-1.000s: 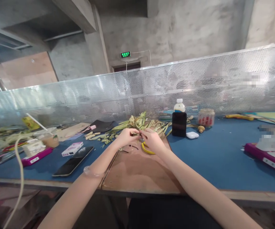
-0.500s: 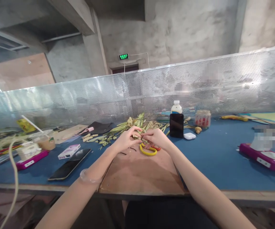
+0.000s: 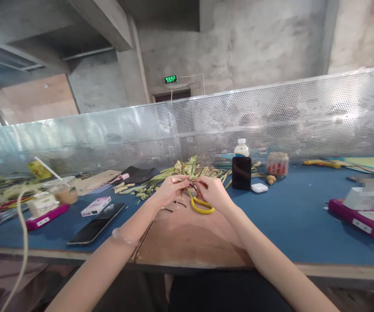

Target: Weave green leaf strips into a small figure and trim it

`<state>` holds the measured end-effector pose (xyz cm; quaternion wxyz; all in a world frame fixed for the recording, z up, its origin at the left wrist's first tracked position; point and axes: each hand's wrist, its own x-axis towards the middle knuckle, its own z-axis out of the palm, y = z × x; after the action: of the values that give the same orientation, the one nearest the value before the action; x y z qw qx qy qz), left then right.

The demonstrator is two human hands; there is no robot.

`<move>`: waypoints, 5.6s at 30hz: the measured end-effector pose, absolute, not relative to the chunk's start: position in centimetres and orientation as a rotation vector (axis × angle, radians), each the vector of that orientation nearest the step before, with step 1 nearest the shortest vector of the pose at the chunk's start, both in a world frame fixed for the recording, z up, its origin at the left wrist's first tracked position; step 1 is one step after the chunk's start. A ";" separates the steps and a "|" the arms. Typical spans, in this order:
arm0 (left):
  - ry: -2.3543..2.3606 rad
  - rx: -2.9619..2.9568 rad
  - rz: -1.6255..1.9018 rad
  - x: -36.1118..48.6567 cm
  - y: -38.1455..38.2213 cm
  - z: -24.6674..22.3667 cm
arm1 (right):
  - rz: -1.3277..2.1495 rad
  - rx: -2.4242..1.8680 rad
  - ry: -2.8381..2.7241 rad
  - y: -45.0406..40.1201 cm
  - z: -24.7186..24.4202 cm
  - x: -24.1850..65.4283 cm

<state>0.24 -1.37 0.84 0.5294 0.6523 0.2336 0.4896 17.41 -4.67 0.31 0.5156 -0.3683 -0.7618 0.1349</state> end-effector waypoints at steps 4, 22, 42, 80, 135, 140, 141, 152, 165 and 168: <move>0.563 1.553 1.157 0.3 -0.8 0.5 | -0.222 -0.858 -1.934 -4.0 -0.4 17.4; 0.453 1.389 1.267 0.4 -0.1 0.2 | -0.813 -0.925 -1.860 -4.5 -0.7 16.5; 0.493 1.406 1.291 1.0 -0.7 0.1 | -1.086 -1.072 -1.881 -4.5 -1.2 15.8; 0.534 1.365 1.243 0.3 -0.5 0.4 | 0.363 -0.878 -1.751 -2.9 -2.4 15.2; 0.553 1.476 1.138 0.2 -1.1 0.7 | 0.585 -0.903 -1.671 -2.8 -1.6 16.8; 0.561 1.478 1.038 0.3 -1.7 0.9 | 0.419 -0.939 -1.688 -2.7 -1.6 16.9; 0.560 1.481 1.012 0.3 -1.8 0.9 | 0.392 -0.930 -1.703 -2.7 -1.6 16.9; 0.574 1.521 0.899 0.4 -1.5 0.4 | 0.493 -0.848 -1.792 -2.2 -2.3 16.6; 0.570 1.452 1.104 0.1 -0.8 0.4 | -0.109 -0.690 -1.773 -3.0 -1.4 17.1; 0.604 1.479 1.111 0.2 -0.7 0.3 | -0.195 -0.664 -1.792 -2.6 -1.6 17.1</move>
<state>0.21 -0.74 0.29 0.5630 0.6280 0.2568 0.4719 17.11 -2.60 -1.63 0.5731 -0.2833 -0.7645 -0.0832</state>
